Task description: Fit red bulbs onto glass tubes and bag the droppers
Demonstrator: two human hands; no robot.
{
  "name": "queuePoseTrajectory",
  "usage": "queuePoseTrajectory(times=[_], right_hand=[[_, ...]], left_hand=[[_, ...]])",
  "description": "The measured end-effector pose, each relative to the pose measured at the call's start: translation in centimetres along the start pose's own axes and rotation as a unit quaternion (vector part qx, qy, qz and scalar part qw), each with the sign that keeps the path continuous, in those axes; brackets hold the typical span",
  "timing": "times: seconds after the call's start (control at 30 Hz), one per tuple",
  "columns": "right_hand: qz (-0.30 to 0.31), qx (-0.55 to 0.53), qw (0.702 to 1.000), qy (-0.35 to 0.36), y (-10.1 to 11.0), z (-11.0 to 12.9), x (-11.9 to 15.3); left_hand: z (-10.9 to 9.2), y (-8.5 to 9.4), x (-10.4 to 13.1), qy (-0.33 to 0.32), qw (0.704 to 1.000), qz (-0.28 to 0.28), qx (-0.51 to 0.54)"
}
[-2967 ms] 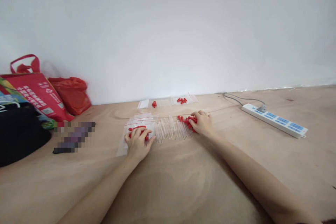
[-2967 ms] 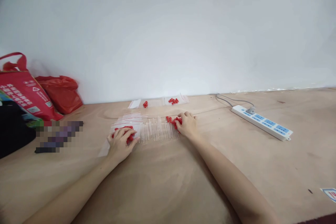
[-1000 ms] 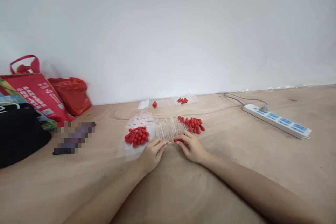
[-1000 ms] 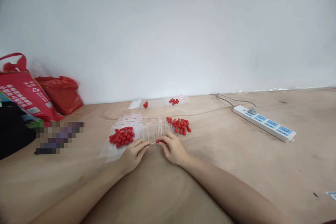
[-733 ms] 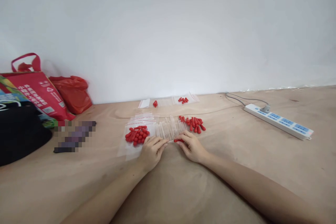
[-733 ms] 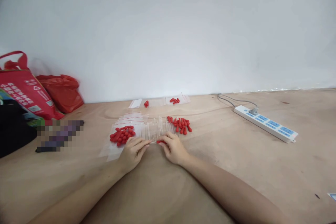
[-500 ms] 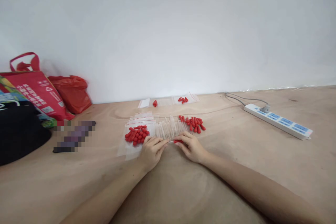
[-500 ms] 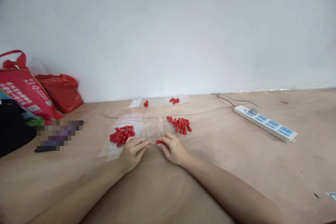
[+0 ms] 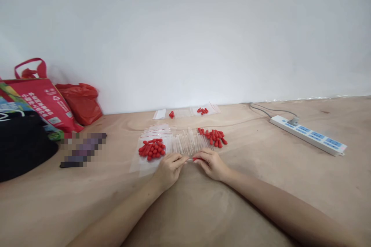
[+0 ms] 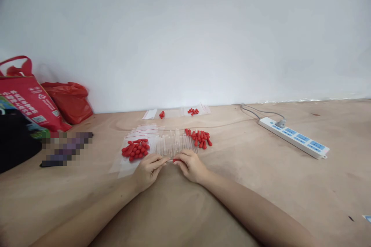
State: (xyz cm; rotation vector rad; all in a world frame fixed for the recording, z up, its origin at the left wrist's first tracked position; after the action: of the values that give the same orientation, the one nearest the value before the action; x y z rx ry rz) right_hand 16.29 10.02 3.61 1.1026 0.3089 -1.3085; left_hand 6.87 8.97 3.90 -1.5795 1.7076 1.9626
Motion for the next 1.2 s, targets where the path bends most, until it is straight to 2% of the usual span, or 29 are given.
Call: queuePoseTrajectory(times=[0.5, 0.77, 1.03, 1.2], right_hand=[[-0.003, -0.012, 0.999, 0.04, 0.3, 0.6, 0.0], [0.031, 0.012, 0.999, 0.001, -0.2, -0.3, -0.3], [-0.001, 0.071, 0.997, 0.008, 0.5, -0.3, -0.4], [-0.011, 0.067, 0.997, -0.033, 0.9, -1.1, -0.6]], left_hand=[[-0.8, 0.1, 0.2, -0.04, 0.999, -0.02, -0.007], [-1.4, 0.8, -0.1, -0.044, 0.998, -0.039, -0.007], [-0.9, 1.0, -0.1, -0.054, 0.997, -0.051, -0.025], [-0.6, 1.6, -0.1, -0.041, 0.995, -0.084, -0.017]])
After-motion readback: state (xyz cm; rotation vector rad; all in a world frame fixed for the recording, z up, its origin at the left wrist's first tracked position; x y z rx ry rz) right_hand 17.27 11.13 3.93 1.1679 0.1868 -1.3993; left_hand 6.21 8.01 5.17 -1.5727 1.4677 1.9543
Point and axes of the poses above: each hand's wrist, its own x-axis away from the middle knuckle, its own y-axis out of the back of the hand, z = x × y, the point moved 10 cm from there along -x, towards the middle knuckle, and after that the axes turned 11 degrees about -z, right-handed, at the moved point
